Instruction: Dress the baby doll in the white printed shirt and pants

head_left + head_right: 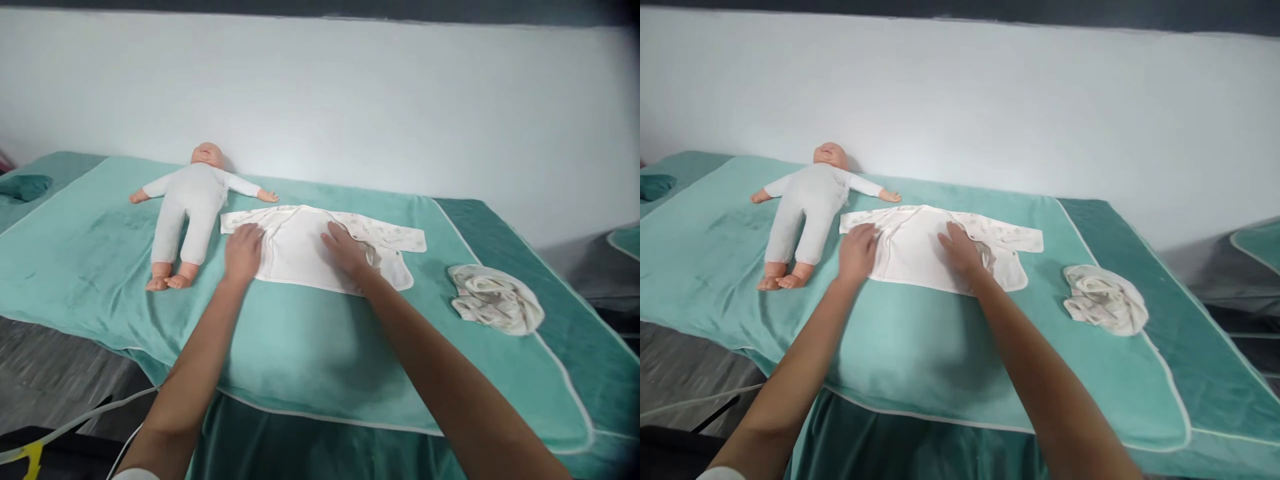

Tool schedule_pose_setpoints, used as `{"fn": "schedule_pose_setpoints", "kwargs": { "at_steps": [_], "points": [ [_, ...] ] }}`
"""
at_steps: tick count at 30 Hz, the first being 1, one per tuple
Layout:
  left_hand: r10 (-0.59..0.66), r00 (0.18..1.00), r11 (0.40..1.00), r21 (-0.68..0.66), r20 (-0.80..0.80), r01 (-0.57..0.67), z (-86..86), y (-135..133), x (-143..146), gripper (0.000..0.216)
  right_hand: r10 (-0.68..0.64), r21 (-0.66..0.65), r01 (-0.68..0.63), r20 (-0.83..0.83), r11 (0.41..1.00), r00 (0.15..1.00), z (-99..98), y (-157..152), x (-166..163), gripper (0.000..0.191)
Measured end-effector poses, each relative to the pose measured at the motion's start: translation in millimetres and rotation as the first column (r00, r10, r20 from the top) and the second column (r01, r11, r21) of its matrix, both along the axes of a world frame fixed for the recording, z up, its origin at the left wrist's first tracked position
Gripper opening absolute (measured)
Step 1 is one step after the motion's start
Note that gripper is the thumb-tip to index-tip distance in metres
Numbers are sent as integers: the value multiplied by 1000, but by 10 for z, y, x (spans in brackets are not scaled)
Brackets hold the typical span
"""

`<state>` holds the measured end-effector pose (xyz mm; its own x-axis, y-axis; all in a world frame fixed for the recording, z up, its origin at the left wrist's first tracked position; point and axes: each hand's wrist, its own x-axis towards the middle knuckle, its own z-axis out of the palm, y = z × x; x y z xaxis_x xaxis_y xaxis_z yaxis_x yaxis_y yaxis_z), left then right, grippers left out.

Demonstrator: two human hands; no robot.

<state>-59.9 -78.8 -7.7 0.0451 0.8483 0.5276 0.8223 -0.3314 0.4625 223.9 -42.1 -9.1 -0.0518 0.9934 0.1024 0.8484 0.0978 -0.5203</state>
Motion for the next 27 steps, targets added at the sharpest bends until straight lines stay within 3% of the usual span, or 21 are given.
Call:
{"fn": "schedule_pose_setpoints", "kwargs": {
  "at_steps": [2,5,8,10,13,16,18,21,24,27],
  "points": [
    [-198,962,975,-140,-189,173,21,-132,85,36,37,43,-27,-245,999,969,62,93,-181,58],
    [-312,892,930,-298,-327,216,109,-307,103,44,128,91,-95,-484,991,866,208,376,-648,57],
    [-306,871,925,-337,-385,176,309,-358,-121,45,184,125,-141,-484,982,856,357,793,-1256,57],
    [-250,889,951,-269,-384,151,452,-307,-419,45,183,148,-133,-414,980,892,426,1089,-1639,57],
    [-89,954,986,-163,-285,44,544,-144,-1007,49,175,146,-140,-265,979,948,467,1474,-2096,61],
    [39,986,974,-216,-159,-73,471,38,-1553,62,181,129,-160,-168,979,969,451,1759,-2427,61],
    [32,996,966,-254,-78,-51,404,136,-1792,63,208,96,-195,-151,976,967,433,1911,-2606,59],
    [-31,998,959,-281,62,48,358,242,-1966,53,233,23,-232,-128,972,964,436,2129,-2826,64],
    [-10,967,952,-292,255,87,343,329,-2035,45,255,-36,-268,-206,963,945,478,2348,-2988,73],
    [87,875,949,-306,476,72,328,418,-2037,60,317,-59,-358,-346,932,883,533,2506,-3084,67]
  ]
}}
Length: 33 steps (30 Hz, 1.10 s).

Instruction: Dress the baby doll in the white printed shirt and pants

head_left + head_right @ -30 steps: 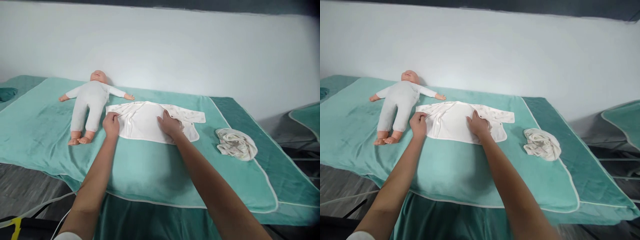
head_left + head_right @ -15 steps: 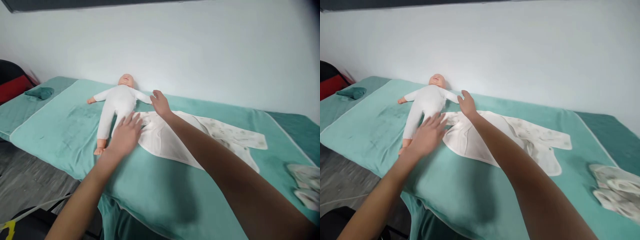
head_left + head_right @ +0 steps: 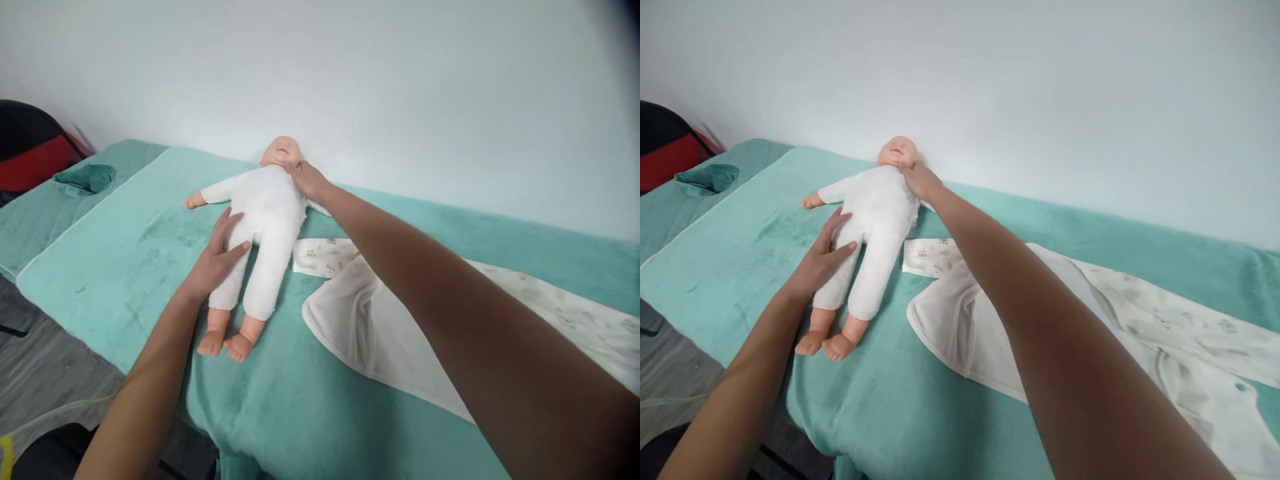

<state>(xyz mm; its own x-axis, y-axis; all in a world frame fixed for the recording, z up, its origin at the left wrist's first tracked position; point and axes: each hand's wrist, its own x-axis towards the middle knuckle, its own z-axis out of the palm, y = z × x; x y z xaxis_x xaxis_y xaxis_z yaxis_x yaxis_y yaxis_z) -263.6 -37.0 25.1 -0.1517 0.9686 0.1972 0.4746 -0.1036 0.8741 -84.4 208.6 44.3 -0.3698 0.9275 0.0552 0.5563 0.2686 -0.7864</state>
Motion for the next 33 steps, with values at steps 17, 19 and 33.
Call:
{"fn": "schedule_pose_setpoints", "kwargs": {
  "at_steps": [17,19,33],
  "points": [
    [-207,727,951,-39,655,307,451,-325,1932,101,-205,27,203,53,979,977,973,-1142,2187,93],
    [-206,714,937,-76,669,341,409,-421,2271,107,-259,27,258,87,966,962,917,-1331,2550,95],
    [-29,936,1000,13,352,26,-93,-606,3159,48,-421,550,128,448,825,789,491,-1978,3041,58]
  ]
}}
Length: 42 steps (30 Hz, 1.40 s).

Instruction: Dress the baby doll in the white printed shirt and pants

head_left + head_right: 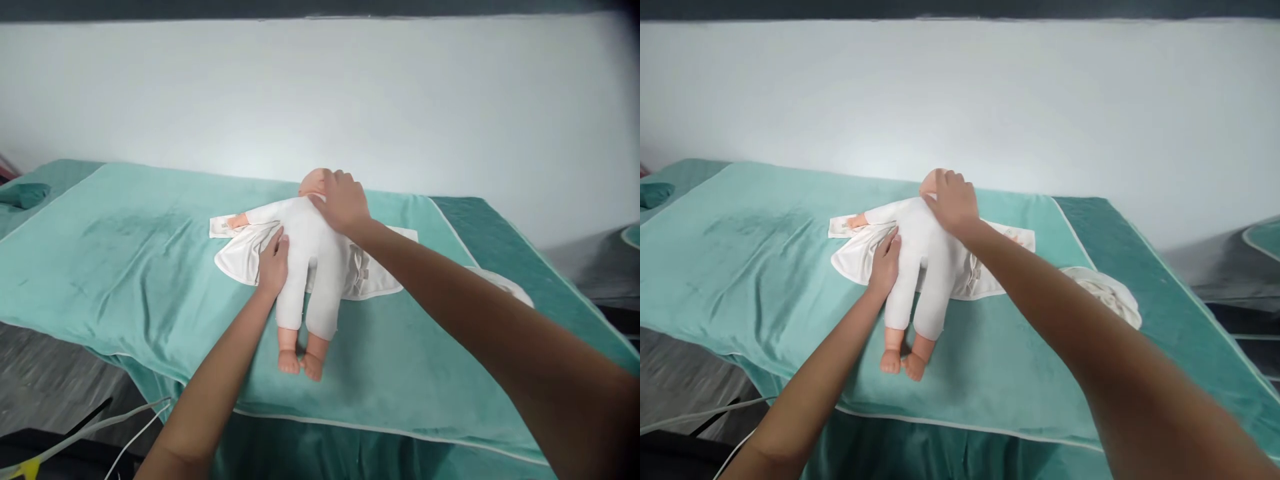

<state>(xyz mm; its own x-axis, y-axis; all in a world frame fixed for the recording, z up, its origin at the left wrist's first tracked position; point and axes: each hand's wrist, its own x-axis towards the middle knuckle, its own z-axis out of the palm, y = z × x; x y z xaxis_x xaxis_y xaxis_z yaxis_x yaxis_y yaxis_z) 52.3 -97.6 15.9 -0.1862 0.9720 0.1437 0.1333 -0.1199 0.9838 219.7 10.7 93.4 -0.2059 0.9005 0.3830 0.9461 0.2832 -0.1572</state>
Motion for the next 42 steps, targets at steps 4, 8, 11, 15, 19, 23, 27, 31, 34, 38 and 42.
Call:
{"fn": "schedule_pose_setpoints", "kwargs": {
  "at_steps": [4,8,11,15,19,23,27,31,34,38,42],
  "points": [
    [91,983,992,96,-157,-77,-45,82,1,38,263,-101,-251,124,963,957,-31,-65,-584,46],
    [205,887,978,51,-415,-202,-128,292,-74,31,373,-234,-319,242,918,896,-186,90,-1085,42],
    [207,812,967,-15,-546,-256,-148,444,-147,25,381,-356,-284,240,890,893,-228,251,-1244,41],
    [223,692,975,155,-687,-160,-135,558,-229,19,339,-339,-260,199,904,920,-142,338,-1136,36],
    [342,568,938,241,-748,-247,-169,687,-345,25,267,-199,-253,42,947,963,-67,298,-815,44],
    [416,648,895,163,-638,-414,-225,837,-530,9,328,-152,-318,42,936,944,-84,210,-585,46],
    [476,788,876,132,-392,-463,-267,901,-679,10,387,-139,-367,167,920,907,-108,121,-541,52],
    [484,866,874,103,-122,-474,-293,924,-733,10,391,-162,-361,243,919,888,-92,74,-566,58],
    [516,856,855,90,-31,-512,-290,950,-753,13,362,-166,-328,272,930,891,-85,54,-581,56],
    [548,836,832,99,-4,-545,-272,945,-760,15,364,-190,-319,290,928,885,-114,45,-607,47],
    [500,855,863,165,-141,-478,-256,851,-664,18,375,-201,-328,288,923,881,-191,68,-709,41]
  ]
}}
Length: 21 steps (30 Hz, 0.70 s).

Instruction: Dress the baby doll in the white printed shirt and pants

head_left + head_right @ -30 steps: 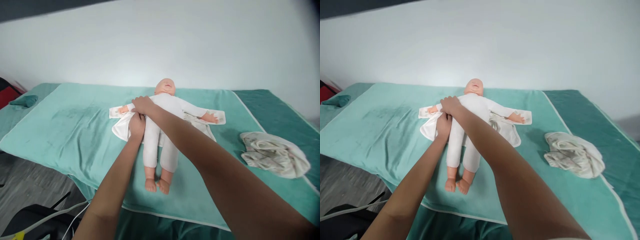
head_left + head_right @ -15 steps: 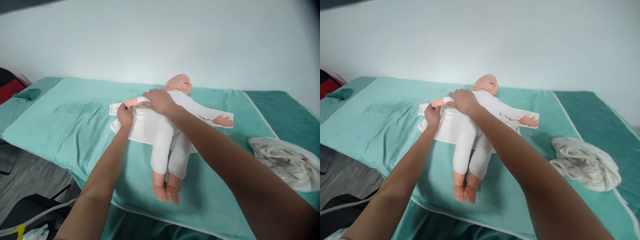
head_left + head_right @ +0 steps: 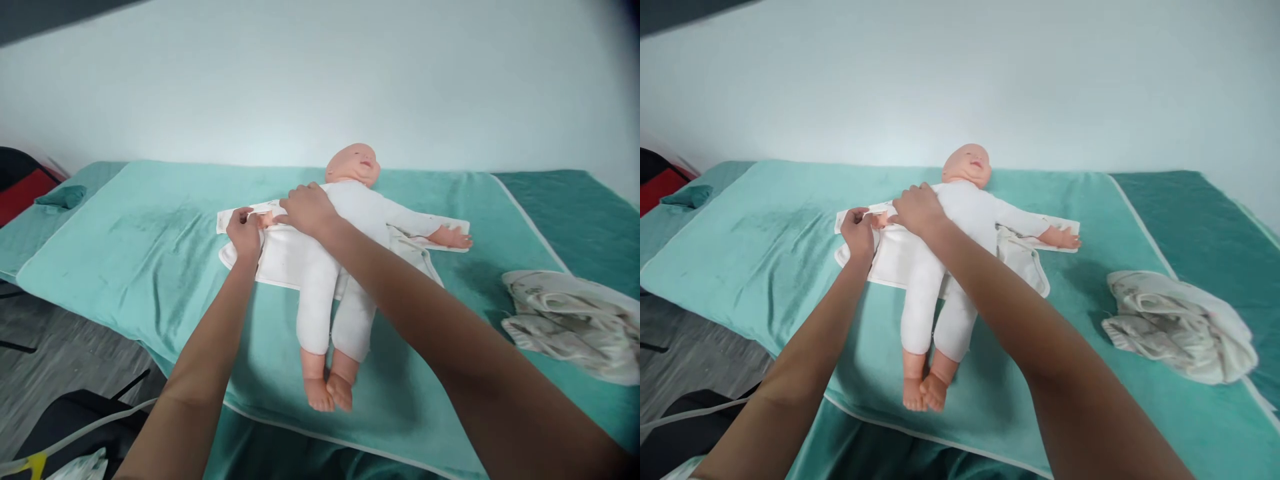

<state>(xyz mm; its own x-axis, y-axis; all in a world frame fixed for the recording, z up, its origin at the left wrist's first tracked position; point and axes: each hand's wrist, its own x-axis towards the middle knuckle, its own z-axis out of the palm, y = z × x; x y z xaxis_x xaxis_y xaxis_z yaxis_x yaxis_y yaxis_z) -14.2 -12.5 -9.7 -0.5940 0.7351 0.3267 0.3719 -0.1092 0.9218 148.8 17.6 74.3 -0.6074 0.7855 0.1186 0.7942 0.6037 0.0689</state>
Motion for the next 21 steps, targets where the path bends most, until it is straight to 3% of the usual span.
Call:
{"fn": "schedule_pose_setpoints", "kwargs": {
  "at_steps": [2,4,6,9,12,15,17,19,21],
  "points": [
    [-73,970,997,-20,-232,71,7,-57,86,18,-20,3,20,-7,1000,1000,-57,30,-99,37],
    [-151,874,988,-47,-462,145,13,-104,166,17,-62,-14,61,-32,998,998,-115,67,-216,31],
    [-194,794,978,-56,-576,199,17,-131,214,16,-115,-38,112,-79,993,990,-151,95,-316,31],
    [-179,814,981,-39,-553,190,20,-135,208,18,-134,-44,129,-158,991,978,-129,67,-324,32],
    [-94,892,995,-52,-442,79,22,-105,146,23,-107,28,124,-342,992,934,-59,-86,-49,29],
    [31,940,994,-88,-339,-64,17,-60,93,30,-193,53,297,-650,953,735,-77,-305,478,28],
    [64,939,989,-106,-338,-106,12,-38,81,30,-310,-8,487,-780,874,543,-171,-428,859,30],
    [63,921,987,-112,-385,-114,11,-28,88,27,-465,-152,600,-785,785,410,-297,-513,1164,24],
    [42,904,987,-125,-426,-105,16,-29,105,26,-611,-299,644,-717,705,336,-407,-563,1342,20]
  ]
}}
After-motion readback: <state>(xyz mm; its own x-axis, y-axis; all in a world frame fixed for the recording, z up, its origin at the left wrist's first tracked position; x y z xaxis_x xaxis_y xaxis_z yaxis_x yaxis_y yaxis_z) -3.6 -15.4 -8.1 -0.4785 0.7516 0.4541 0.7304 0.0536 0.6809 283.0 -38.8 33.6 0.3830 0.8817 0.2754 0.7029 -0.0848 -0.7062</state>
